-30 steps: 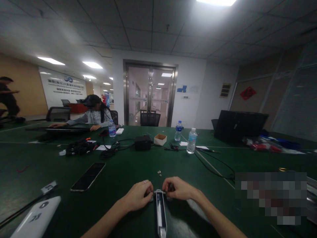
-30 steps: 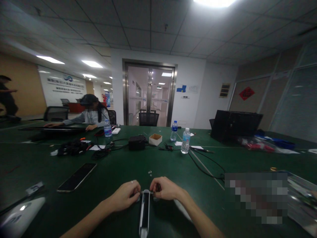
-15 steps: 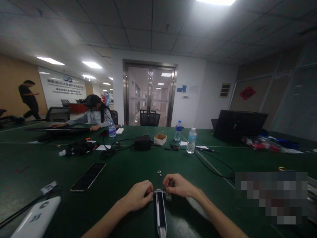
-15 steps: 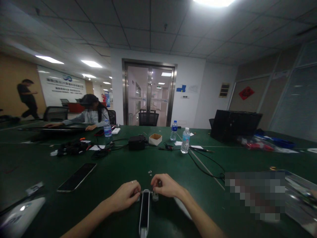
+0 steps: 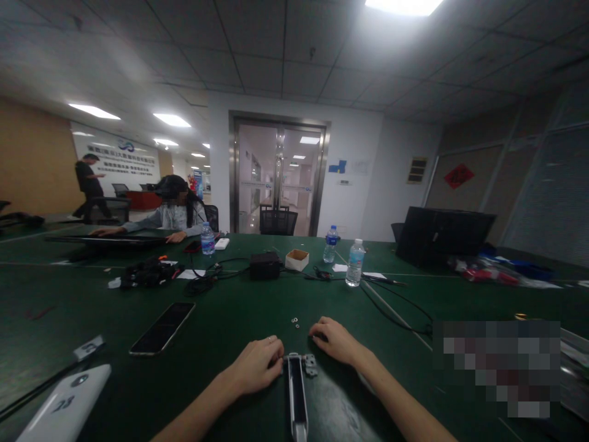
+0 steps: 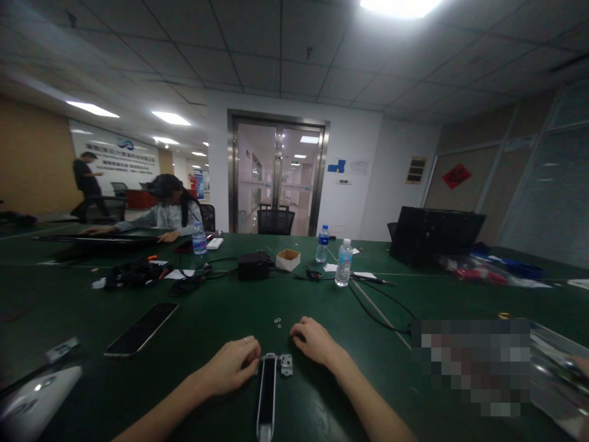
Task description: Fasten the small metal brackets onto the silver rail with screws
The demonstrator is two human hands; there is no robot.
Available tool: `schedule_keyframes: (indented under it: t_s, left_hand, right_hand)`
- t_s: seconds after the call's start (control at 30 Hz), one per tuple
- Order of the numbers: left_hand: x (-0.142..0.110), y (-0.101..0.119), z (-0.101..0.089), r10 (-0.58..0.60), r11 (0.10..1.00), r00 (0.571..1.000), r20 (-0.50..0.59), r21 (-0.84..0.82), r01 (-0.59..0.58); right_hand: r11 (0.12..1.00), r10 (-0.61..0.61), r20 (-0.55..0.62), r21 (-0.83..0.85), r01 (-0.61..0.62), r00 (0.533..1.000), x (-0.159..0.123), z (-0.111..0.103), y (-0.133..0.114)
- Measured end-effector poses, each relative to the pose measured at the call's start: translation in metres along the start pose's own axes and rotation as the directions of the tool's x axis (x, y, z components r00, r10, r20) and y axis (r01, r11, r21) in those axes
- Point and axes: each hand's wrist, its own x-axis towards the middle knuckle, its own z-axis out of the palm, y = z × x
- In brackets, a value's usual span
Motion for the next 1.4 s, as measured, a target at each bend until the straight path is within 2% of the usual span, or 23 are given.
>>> schedule_keyframes:
  t_s: [0.13, 0.33, 0.5, 0.7, 0.87, 1.4]
  left_hand:
    - [0.001, -0.003, 0.003, 0.008, 1.000, 1.000, -0.004, 0.007, -0.008]
    - [0.003, -0.008, 0.006, 0.018, 0.999, 1.000, -0.008, 0.034, -0.017]
    - [0.001, -0.005, 0.003, 0.017, 0.999, 1.000, 0.002, 0.027, -0.017]
    - [0.000, -0.006, 0.004, 0.013, 1.000, 1.000, -0.016, 0.006, -0.013]
    - [0.000, -0.007, 0.004, 0.017, 1.000, 1.000, -0.003, -0.006, -0.017]
    - [0.003, -0.010, 0.008, 0.045, 0.999, 0.999, -0.031, 0.024, -0.044]
  right_hand:
    - [1.000, -0.012, 0.018, -0.018, 0.012, 1.000, 0.002, -0.001, 0.000]
    - [0.998, 0.038, 0.030, -0.054, -0.037, 0.999, 0.002, -0.003, -0.004]
    - [0.993, 0.003, 0.001, 0.116, -0.003, 1.000, -0.001, -0.009, -0.011]
    - [0.941, -0.056, 0.063, 0.337, 0.031, 0.996, -0.002, -0.004, -0.021]
    - [0.927, -0.064, 0.086, 0.375, 0.028, 0.994, 0.000, 0.003, -0.021]
    - [0.866, -0.079, 0.166, 0.500, -0.014, 0.983, 0.000, 0.004, -0.014]
